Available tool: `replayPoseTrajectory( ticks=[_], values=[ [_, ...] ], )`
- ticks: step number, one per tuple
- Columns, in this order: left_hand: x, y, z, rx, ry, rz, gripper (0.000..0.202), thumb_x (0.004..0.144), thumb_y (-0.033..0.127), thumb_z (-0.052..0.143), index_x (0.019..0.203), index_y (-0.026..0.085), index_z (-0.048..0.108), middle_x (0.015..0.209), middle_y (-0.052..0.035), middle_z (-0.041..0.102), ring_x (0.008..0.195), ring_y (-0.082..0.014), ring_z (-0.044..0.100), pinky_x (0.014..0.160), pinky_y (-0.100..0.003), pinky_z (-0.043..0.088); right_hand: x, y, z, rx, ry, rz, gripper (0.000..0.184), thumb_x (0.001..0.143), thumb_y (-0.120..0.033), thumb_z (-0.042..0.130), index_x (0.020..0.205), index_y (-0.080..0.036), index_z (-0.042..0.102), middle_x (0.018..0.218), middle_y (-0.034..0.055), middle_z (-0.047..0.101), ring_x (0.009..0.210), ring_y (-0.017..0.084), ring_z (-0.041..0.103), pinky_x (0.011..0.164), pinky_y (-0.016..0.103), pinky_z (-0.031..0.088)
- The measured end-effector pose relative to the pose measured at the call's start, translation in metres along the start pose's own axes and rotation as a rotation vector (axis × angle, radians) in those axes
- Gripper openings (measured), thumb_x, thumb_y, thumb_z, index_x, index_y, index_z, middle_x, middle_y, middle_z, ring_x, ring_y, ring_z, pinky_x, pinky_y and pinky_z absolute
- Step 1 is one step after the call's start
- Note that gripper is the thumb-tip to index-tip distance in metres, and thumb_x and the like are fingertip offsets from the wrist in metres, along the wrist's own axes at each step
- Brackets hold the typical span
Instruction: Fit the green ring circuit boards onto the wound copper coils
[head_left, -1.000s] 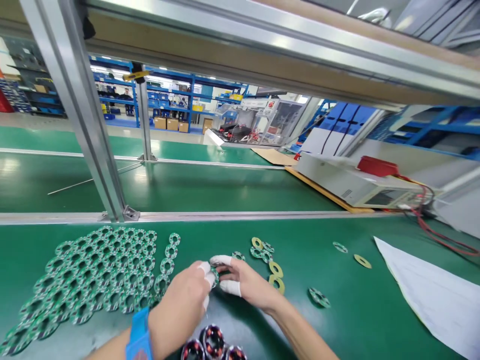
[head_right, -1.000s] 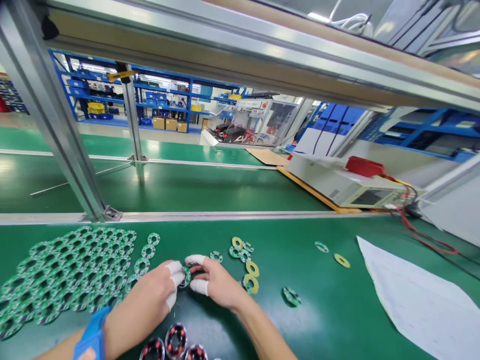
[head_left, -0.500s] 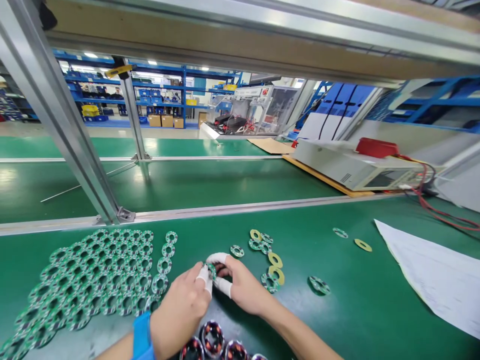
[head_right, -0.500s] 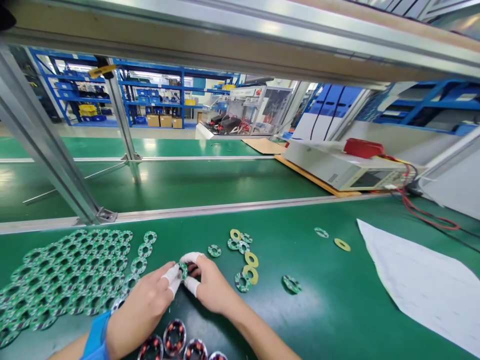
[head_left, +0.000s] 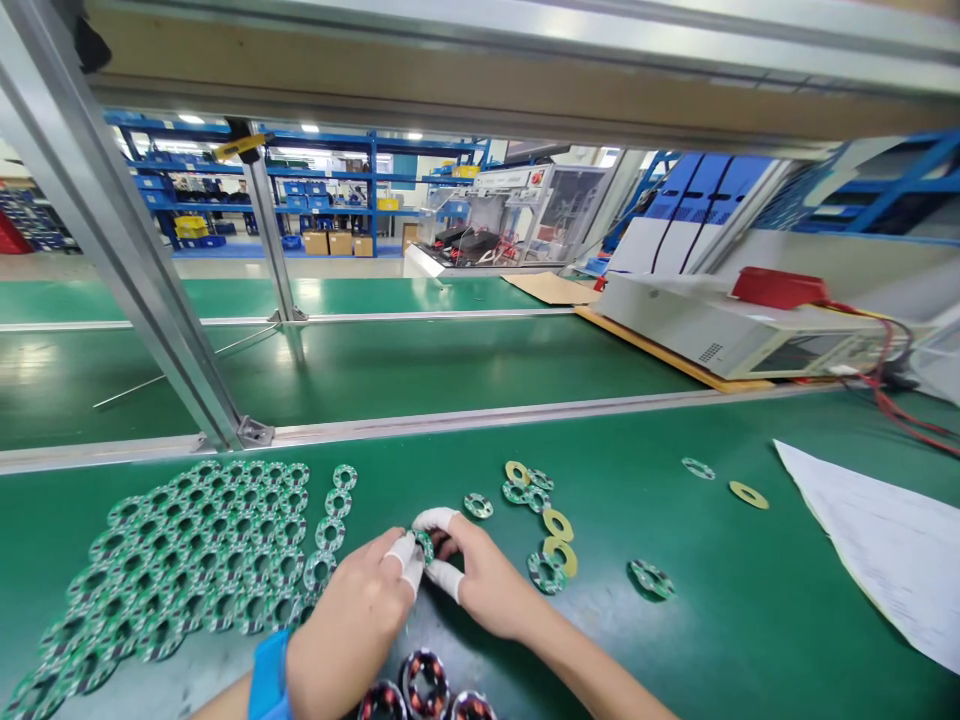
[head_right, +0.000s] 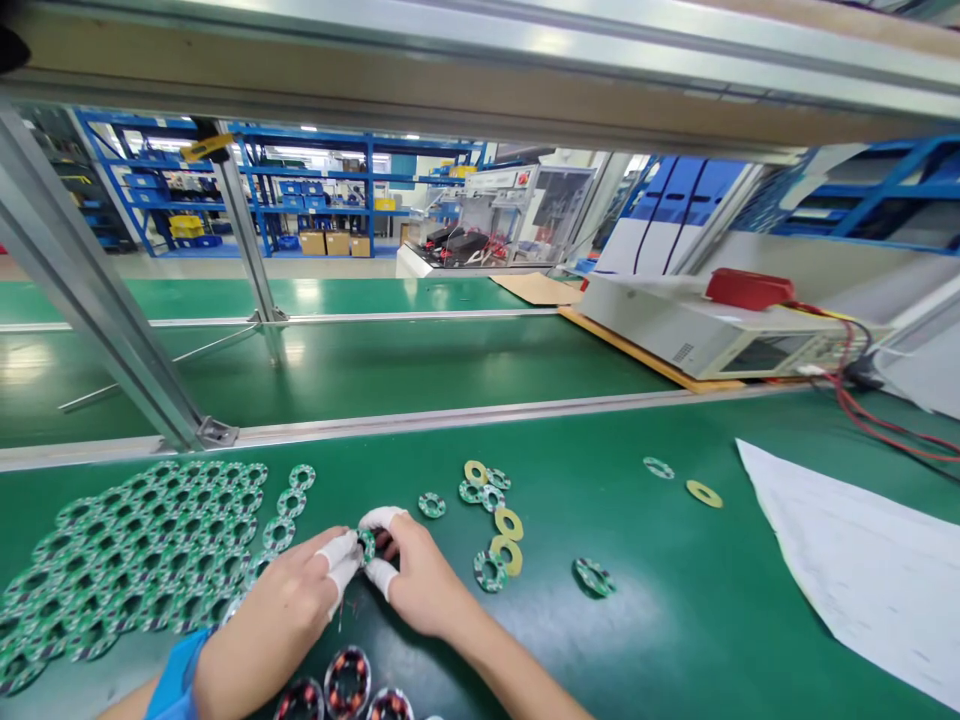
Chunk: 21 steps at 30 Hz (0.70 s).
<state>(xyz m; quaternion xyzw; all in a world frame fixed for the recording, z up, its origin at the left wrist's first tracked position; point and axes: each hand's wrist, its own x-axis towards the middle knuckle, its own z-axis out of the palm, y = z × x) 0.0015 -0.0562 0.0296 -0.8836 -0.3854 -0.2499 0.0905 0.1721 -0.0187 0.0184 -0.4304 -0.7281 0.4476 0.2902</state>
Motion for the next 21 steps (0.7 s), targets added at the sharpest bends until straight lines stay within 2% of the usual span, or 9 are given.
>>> replayPoseTrajectory(
  ticks=[3,6,9,16,19,21],
  values=[
    [0.003,-0.003,-0.002,-0.101,-0.058,-0.093,0.028,0.07,-0.001,0.044,0.078,0.014,0.066,0.088,-0.0091,0.068,0.085,-0.022,0.064,0.078,-0.034,0.057,-0.001,-0.001,0.0,-0.012,0.006,-0.006,0.037,0.067,-0.003,0.051,0.101,-0.016,0.055,0.094,0.0061,0.057,0.08,0.018,0.054,0.074,0.032,0.047],
    [0.005,-0.01,-0.006,-0.141,-0.037,-0.136,0.029,0.072,0.003,0.045,0.086,0.016,0.066,0.096,-0.0086,0.067,0.089,-0.0224,0.063,0.08,-0.036,0.056,-0.003,-0.003,-0.001,-0.007,-0.001,-0.002,0.038,0.068,-0.003,0.052,0.103,-0.015,0.055,0.096,0.0066,0.057,0.081,0.018,0.054,0.075,0.033,0.047],
    [0.005,-0.017,-0.009,-0.108,0.005,-0.147,0.038,0.073,0.002,0.04,0.097,0.017,0.065,0.099,-0.0085,0.067,0.095,-0.0227,0.062,0.083,-0.037,0.055,-0.003,-0.005,-0.002,-0.01,-0.003,0.013,0.038,0.069,-0.004,0.053,0.106,-0.014,0.055,0.097,0.0074,0.056,0.081,0.018,0.053,0.076,0.033,0.047],
    [-0.009,-0.013,0.005,0.012,-0.047,-0.111,0.044,0.071,-0.004,0.033,0.095,0.013,0.066,0.097,-0.0109,0.067,0.101,-0.0243,0.059,0.085,-0.039,0.053,-0.003,-0.003,-0.003,-0.003,-0.003,0.008,0.038,0.068,-0.006,0.054,0.106,-0.013,0.057,0.096,0.008,0.057,0.081,0.018,0.054,0.075,0.034,0.047],
    [-0.009,-0.011,0.004,0.002,-0.087,-0.183,0.036,0.076,0.004,0.041,0.103,0.013,0.064,0.102,-0.0112,0.065,0.101,-0.0257,0.058,0.087,-0.042,0.051,-0.003,-0.005,-0.006,0.009,-0.027,0.008,0.042,0.066,-0.008,0.057,0.108,-0.013,0.057,0.096,0.0074,0.058,0.08,0.018,0.054,0.075,0.033,0.047],
    [-0.004,-0.011,-0.001,-0.048,-0.178,-0.277,0.033,0.076,0.014,0.052,0.107,0.013,0.062,0.104,-0.0114,0.064,0.1,-0.0268,0.058,0.088,-0.043,0.049,-0.002,-0.006,-0.007,0.042,-0.042,0.01,0.045,0.066,-0.013,0.062,0.111,-0.013,0.057,0.097,0.0077,0.059,0.081,0.019,0.055,0.075,0.033,0.048]
  ],
)
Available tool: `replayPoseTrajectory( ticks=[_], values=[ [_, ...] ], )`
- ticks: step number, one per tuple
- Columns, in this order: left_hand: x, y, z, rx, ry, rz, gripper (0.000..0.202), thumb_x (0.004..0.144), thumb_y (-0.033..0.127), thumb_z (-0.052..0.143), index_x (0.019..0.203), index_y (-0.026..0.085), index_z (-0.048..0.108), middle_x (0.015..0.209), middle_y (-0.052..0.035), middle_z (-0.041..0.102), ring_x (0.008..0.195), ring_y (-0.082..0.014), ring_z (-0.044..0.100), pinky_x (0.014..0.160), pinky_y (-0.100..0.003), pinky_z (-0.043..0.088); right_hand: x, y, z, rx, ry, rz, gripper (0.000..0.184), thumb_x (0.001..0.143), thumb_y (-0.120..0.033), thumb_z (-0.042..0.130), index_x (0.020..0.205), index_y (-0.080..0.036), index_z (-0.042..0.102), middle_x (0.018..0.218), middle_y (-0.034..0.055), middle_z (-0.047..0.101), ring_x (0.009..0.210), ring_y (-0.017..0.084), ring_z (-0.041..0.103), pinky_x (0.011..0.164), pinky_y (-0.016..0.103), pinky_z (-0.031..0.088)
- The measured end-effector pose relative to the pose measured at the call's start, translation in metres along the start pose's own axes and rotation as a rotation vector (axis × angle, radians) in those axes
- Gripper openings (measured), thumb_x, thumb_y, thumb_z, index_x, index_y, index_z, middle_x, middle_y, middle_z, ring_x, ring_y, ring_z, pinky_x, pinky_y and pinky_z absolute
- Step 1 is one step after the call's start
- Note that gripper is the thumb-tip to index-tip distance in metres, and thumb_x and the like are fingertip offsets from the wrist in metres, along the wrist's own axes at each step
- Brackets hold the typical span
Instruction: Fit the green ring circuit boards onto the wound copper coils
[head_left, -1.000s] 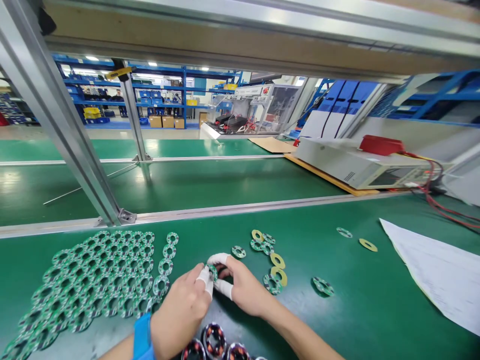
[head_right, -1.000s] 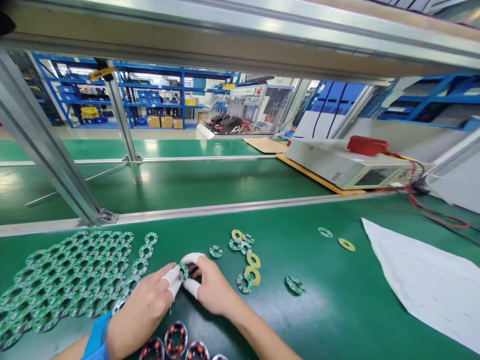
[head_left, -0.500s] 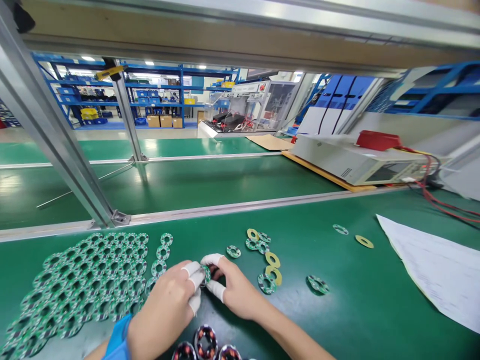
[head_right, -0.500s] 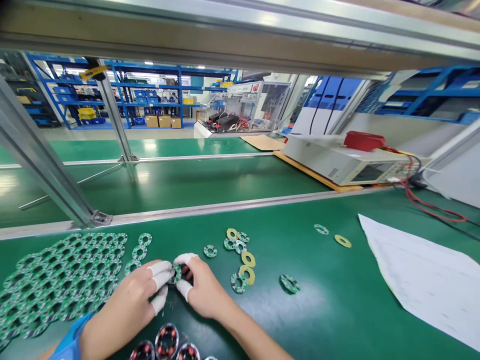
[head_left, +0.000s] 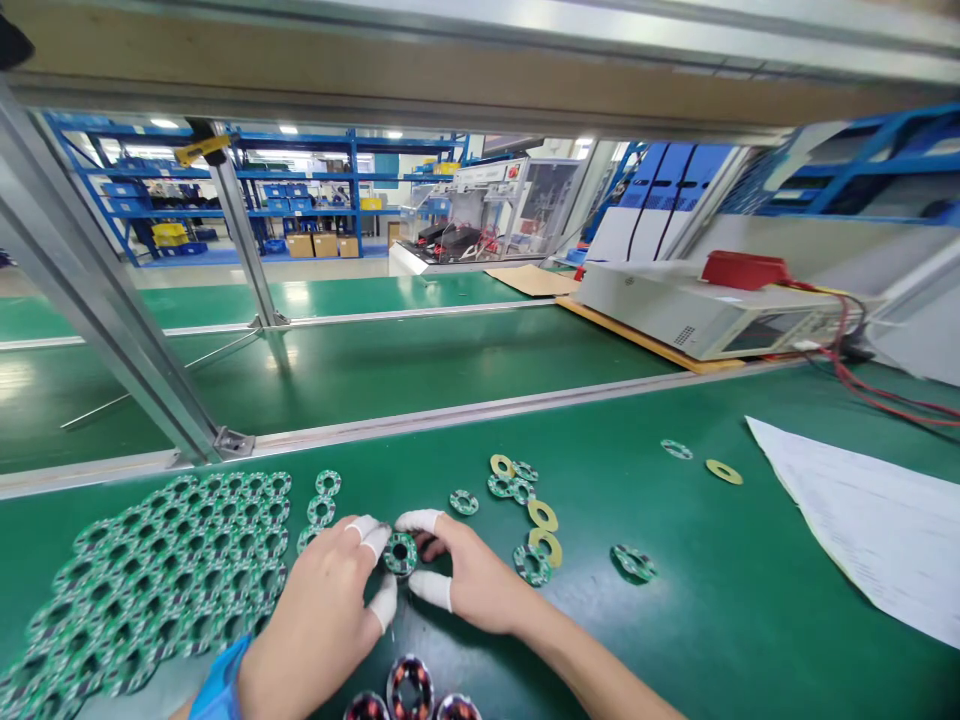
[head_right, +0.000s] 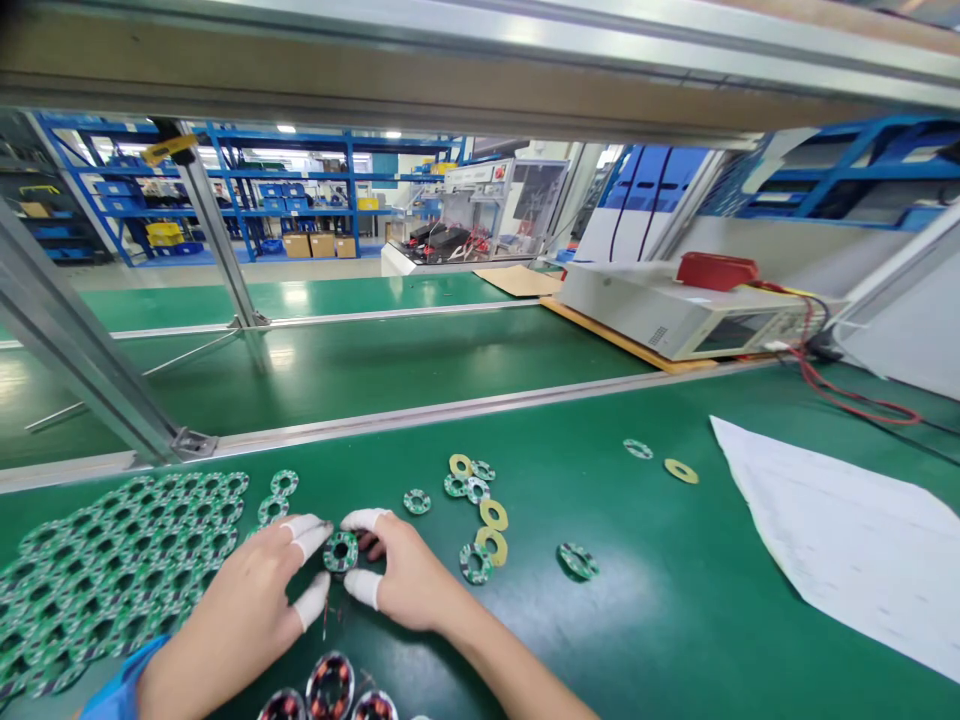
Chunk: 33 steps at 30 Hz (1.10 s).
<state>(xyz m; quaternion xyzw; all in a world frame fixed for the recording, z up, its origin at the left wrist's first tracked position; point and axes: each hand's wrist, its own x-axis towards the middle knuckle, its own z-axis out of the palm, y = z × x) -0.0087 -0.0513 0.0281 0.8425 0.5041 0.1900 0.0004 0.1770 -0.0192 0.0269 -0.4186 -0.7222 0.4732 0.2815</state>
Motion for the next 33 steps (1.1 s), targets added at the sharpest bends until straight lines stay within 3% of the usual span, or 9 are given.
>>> replayPoseTrajectory(
  ticks=[4,10,15,21,33],
  values=[
    [0.012,0.002,-0.007,-0.104,-0.202,-0.137,0.038,0.069,0.025,0.066,0.106,0.013,0.062,0.103,-0.0111,0.063,0.098,-0.0273,0.056,0.088,-0.042,0.046,0.002,-0.001,0.005,0.023,0.082,-0.011,0.042,0.064,-0.019,0.069,0.106,-0.015,0.062,0.094,0.0074,0.063,0.083,0.02,0.058,0.072,0.032,0.048],
    [0.022,-0.002,-0.002,-0.157,-0.306,-0.161,0.024,0.074,0.033,0.067,0.089,0.015,0.066,0.09,-0.0076,0.063,0.088,-0.0247,0.054,0.081,-0.038,0.043,0.003,0.0,0.012,-0.073,0.143,-0.047,0.029,0.063,-0.017,0.069,0.092,-0.016,0.067,0.081,0.0033,0.062,0.071,0.017,0.058,0.065,0.029,0.048],
    [0.023,-0.004,-0.003,-0.192,-0.311,-0.164,0.026,0.072,0.039,0.069,0.085,0.016,0.066,0.086,-0.0064,0.063,0.084,-0.0231,0.054,0.075,-0.034,0.041,0.004,-0.003,0.011,-0.066,0.138,-0.016,0.024,0.064,-0.017,0.067,0.088,-0.017,0.065,0.081,0.0021,0.061,0.072,0.017,0.058,0.064,0.028,0.048],
    [0.022,-0.004,-0.002,-0.191,-0.262,-0.17,0.022,0.073,0.036,0.064,0.082,0.016,0.065,0.084,-0.0069,0.063,0.082,-0.0236,0.055,0.074,-0.034,0.041,0.004,-0.01,0.012,-0.108,0.126,0.002,0.027,0.062,-0.01,0.065,0.087,-0.019,0.06,0.082,0.0007,0.059,0.074,0.017,0.055,0.066,0.028,0.045],
    [0.026,-0.001,-0.002,-0.17,-0.274,-0.193,0.02,0.071,0.034,0.065,0.075,0.015,0.064,0.079,-0.0079,0.063,0.078,-0.0243,0.057,0.071,-0.034,0.042,0.009,-0.012,0.012,-0.156,0.095,0.063,0.023,0.061,-0.013,0.067,0.079,-0.018,0.055,0.079,0.0001,0.056,0.072,0.017,0.053,0.064,0.028,0.042]
  ],
)
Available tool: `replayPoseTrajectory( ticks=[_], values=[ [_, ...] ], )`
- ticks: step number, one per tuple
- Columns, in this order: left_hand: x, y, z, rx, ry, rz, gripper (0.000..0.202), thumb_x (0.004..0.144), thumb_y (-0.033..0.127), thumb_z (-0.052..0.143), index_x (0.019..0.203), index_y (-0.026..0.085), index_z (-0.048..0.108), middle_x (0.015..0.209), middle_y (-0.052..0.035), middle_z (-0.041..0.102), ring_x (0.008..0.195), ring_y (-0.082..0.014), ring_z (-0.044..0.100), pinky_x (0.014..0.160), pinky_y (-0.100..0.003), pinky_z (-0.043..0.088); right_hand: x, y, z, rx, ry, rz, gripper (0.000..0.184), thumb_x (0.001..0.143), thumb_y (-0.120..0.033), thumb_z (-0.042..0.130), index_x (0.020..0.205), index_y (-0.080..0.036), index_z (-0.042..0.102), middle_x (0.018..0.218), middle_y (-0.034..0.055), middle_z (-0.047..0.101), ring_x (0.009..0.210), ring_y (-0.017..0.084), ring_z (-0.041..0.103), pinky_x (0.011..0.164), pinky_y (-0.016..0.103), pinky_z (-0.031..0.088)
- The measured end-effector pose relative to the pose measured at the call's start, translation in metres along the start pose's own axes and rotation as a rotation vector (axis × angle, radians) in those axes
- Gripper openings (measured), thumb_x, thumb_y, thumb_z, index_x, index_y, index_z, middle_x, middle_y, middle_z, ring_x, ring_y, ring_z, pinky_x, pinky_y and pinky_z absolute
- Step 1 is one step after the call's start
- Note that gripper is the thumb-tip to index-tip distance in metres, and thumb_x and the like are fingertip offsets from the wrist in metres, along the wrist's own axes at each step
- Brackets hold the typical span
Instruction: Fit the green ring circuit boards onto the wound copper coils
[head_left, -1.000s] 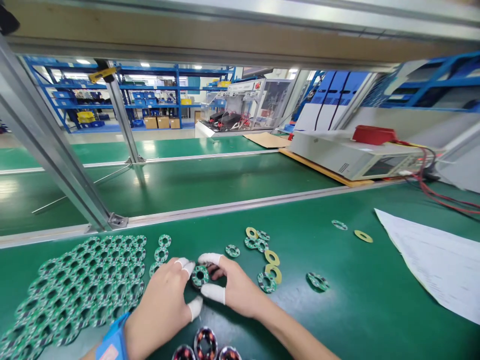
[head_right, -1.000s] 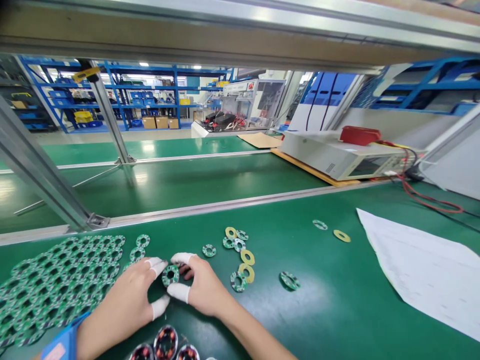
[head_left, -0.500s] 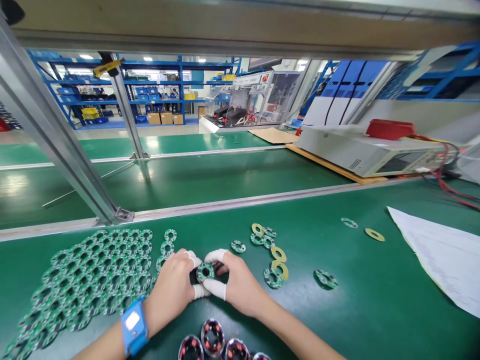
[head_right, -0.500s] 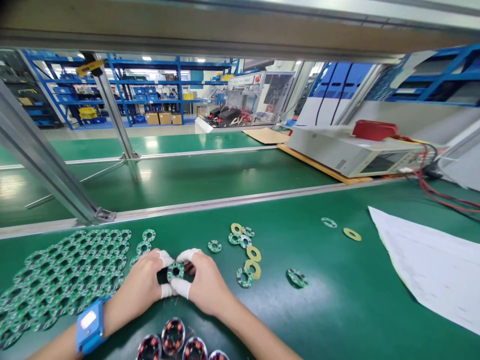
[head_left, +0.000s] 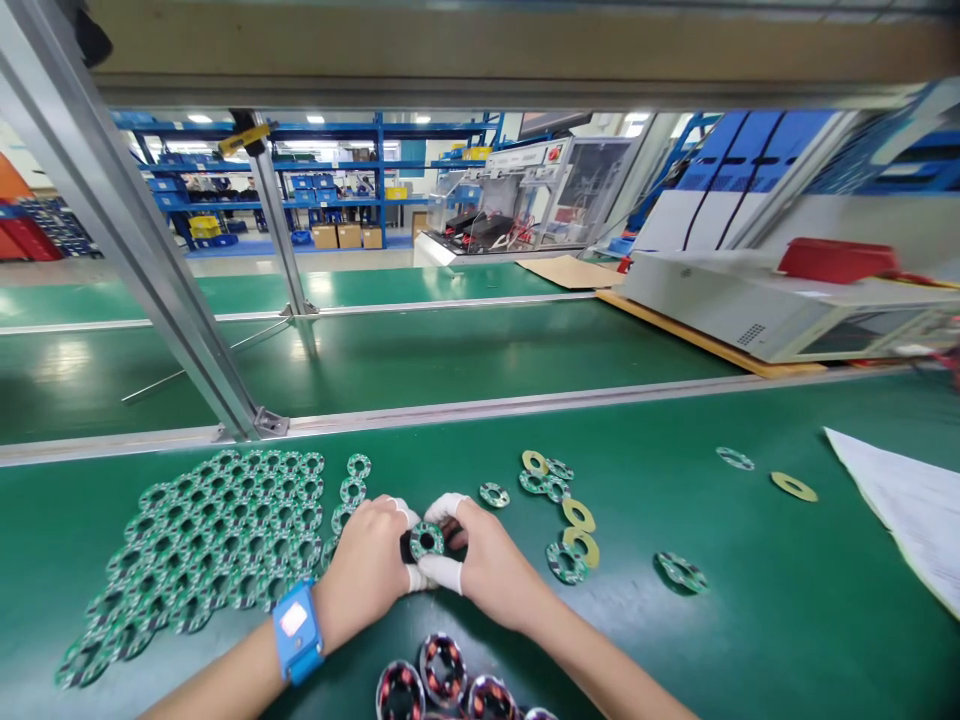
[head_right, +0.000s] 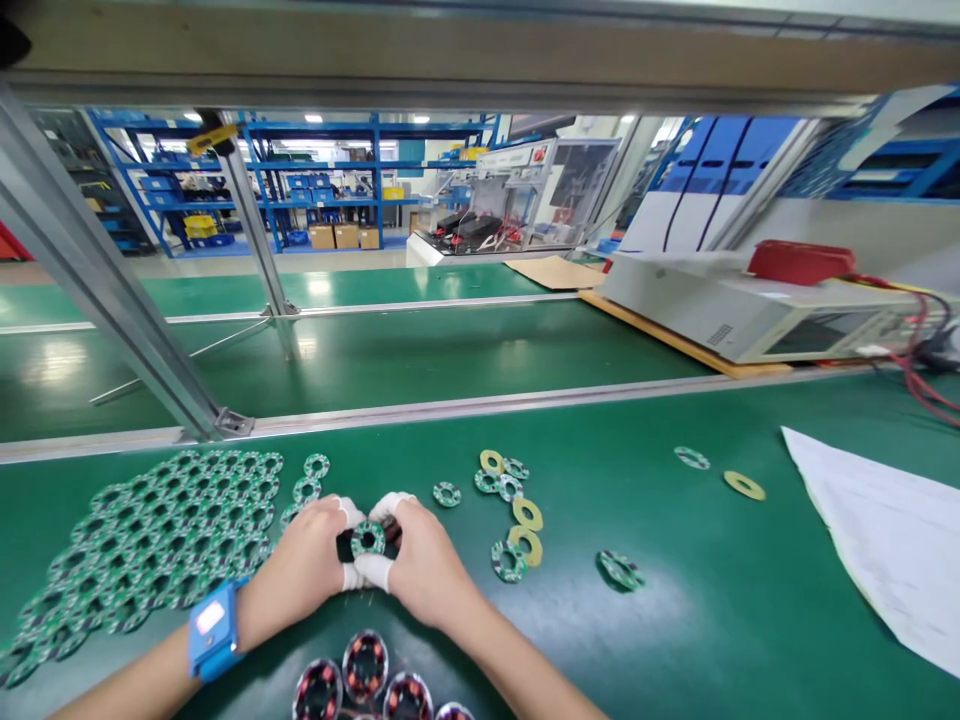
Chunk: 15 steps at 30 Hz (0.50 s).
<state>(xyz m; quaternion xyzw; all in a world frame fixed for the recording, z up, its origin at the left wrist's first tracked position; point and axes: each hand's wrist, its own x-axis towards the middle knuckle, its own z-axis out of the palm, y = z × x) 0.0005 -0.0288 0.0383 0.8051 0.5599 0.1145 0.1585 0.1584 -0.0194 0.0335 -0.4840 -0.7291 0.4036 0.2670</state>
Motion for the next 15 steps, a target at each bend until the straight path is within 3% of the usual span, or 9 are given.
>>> replayPoseTrajectory(
  ticks=[7,11,15],
  values=[
    [-0.006,0.001,-0.005,-0.04,-0.001,0.012,0.029,0.067,0.035,0.069,0.086,0.013,0.064,0.086,-0.0083,0.062,0.084,-0.025,0.056,0.076,-0.037,0.046,0.001,0.0,-0.002,0.076,-0.004,0.036,0.025,0.06,-0.014,0.067,0.082,-0.019,0.055,0.08,-0.0001,0.057,0.074,0.018,0.055,0.066,0.029,0.044],
    [-0.02,0.005,-0.006,-0.008,0.115,0.134,0.039,0.07,0.01,0.063,0.108,0.013,0.058,0.109,-0.0093,0.058,0.105,-0.0233,0.051,0.093,-0.035,0.043,0.0,0.004,0.0,0.084,-0.001,0.011,0.025,0.062,-0.017,0.066,0.085,-0.018,0.056,0.082,0.0017,0.058,0.075,0.018,0.055,0.068,0.031,0.045],
    [-0.027,0.008,0.003,0.176,0.08,0.269,0.025,0.078,-0.002,0.045,0.088,0.013,0.062,0.092,-0.0083,0.062,0.095,-0.0211,0.056,0.088,-0.033,0.048,0.001,0.012,-0.006,0.152,-0.078,-0.014,0.03,0.063,-0.022,0.067,0.091,-0.018,0.057,0.086,0.0027,0.06,0.078,0.019,0.056,0.07,0.032,0.046]
  ],
)
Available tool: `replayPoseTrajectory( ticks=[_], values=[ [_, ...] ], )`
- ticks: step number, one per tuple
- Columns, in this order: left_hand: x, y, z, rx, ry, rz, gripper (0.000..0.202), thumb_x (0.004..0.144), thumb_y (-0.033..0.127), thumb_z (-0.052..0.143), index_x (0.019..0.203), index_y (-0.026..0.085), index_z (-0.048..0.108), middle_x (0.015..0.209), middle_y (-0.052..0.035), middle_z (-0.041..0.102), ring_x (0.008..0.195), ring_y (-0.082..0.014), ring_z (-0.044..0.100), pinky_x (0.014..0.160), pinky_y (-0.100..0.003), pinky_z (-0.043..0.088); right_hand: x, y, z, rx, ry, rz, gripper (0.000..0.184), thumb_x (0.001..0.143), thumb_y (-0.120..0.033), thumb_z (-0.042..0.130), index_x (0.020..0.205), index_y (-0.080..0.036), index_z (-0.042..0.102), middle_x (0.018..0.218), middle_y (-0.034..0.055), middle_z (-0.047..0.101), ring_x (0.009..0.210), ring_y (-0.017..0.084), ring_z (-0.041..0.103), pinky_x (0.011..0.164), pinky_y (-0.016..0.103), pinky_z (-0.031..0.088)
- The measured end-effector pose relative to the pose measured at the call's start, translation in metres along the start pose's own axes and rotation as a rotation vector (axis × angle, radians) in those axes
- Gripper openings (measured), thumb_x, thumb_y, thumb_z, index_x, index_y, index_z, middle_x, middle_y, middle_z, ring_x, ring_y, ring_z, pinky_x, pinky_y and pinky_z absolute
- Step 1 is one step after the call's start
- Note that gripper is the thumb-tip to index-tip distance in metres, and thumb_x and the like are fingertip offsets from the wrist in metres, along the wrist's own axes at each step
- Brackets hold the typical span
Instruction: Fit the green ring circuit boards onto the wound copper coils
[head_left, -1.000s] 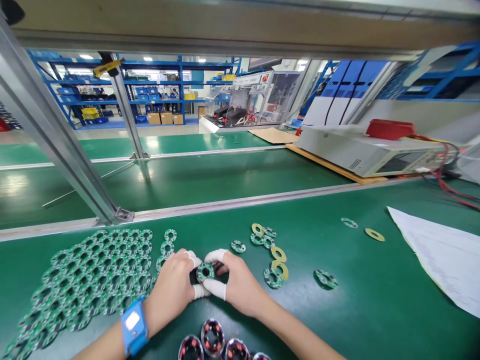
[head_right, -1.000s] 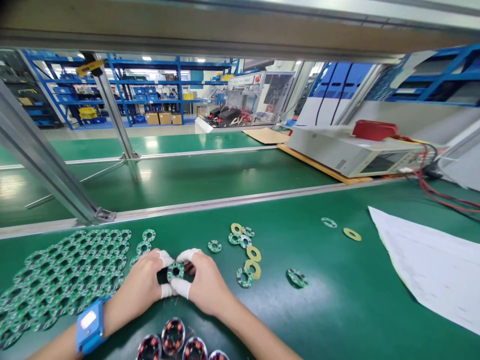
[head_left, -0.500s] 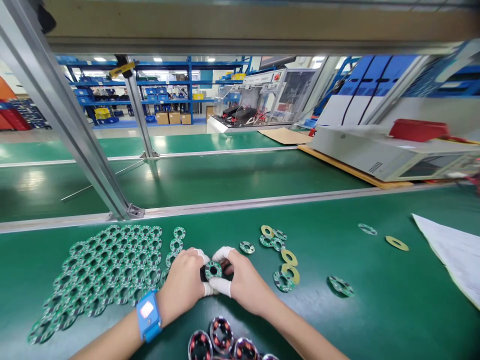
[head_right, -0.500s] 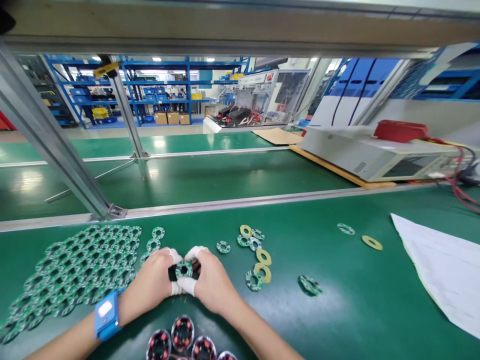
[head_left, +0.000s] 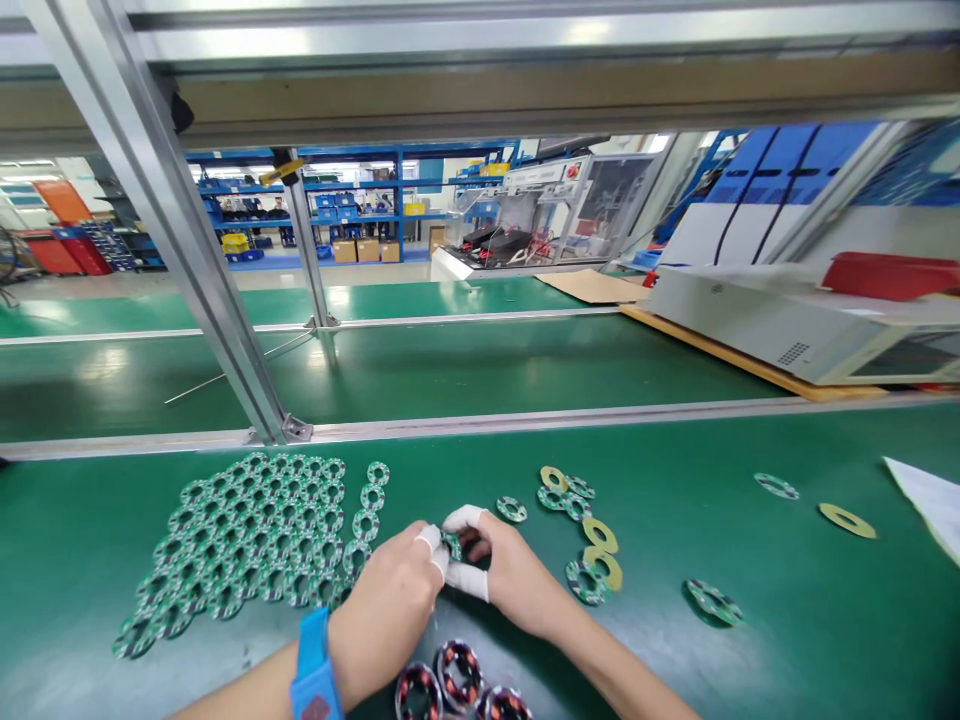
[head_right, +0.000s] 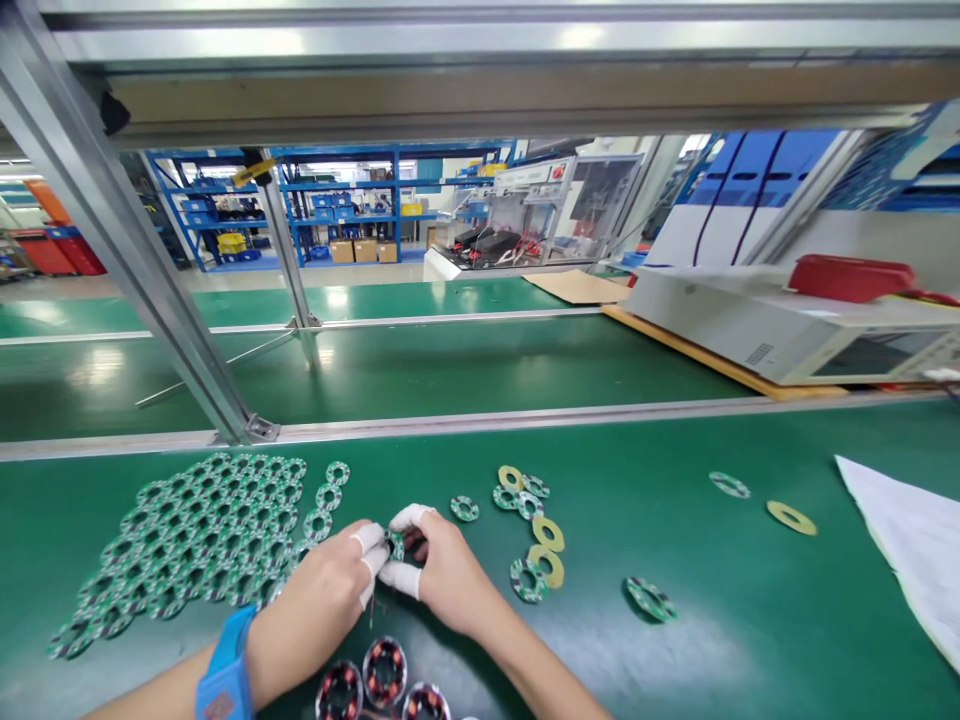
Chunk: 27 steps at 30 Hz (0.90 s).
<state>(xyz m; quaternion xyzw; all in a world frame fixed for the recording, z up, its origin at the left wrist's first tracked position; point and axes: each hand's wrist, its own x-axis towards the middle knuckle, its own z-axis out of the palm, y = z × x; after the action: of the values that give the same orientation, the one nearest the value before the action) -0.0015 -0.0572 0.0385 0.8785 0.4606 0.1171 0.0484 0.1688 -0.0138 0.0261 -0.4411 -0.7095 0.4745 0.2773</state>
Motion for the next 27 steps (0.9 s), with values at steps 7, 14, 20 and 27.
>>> replayPoseTrajectory(
  ticks=[7,14,20,27],
  values=[
    [0.0,0.0,0.005,0.126,0.047,0.122,0.023,0.083,0.001,0.041,0.083,0.01,0.062,0.084,-0.0106,0.062,0.092,-0.024,0.058,0.079,-0.035,0.052,-0.002,0.004,-0.006,0.02,-0.066,-0.052,0.033,0.068,-0.015,0.057,0.101,-0.018,0.058,0.098,0.006,0.062,0.085,0.02,0.057,0.076,0.035,0.047],
    [0.002,0.01,0.012,0.267,-0.019,0.215,0.018,0.083,0.006,0.049,0.09,0.007,0.066,0.091,-0.0178,0.066,0.11,-0.0332,0.053,0.086,-0.042,0.048,-0.002,0.002,-0.005,0.036,-0.04,-0.015,0.036,0.064,-0.012,0.056,0.099,-0.018,0.059,0.096,0.006,0.063,0.085,0.021,0.058,0.074,0.035,0.049],
    [0.01,0.004,-0.011,0.048,-0.103,0.08,0.022,0.078,0.001,0.049,0.089,0.011,0.065,0.091,-0.0111,0.065,0.094,-0.0246,0.059,0.082,-0.035,0.05,0.003,0.006,-0.025,0.175,-0.032,0.077,0.031,0.065,-0.029,0.063,0.093,-0.016,0.063,0.082,0.0048,0.063,0.076,0.02,0.059,0.068,0.033,0.051],
    [0.018,-0.028,-0.033,-0.527,-0.061,-0.17,0.051,0.066,0.016,0.067,0.116,0.013,0.055,0.11,-0.0096,0.058,0.099,-0.0217,0.055,0.089,-0.031,0.045,0.001,0.0,-0.017,0.288,-0.009,0.314,0.034,0.064,-0.045,0.065,0.08,-0.016,0.057,0.055,-0.0035,0.055,0.041,0.009,0.046,0.036,0.019,0.038]
  ],
)
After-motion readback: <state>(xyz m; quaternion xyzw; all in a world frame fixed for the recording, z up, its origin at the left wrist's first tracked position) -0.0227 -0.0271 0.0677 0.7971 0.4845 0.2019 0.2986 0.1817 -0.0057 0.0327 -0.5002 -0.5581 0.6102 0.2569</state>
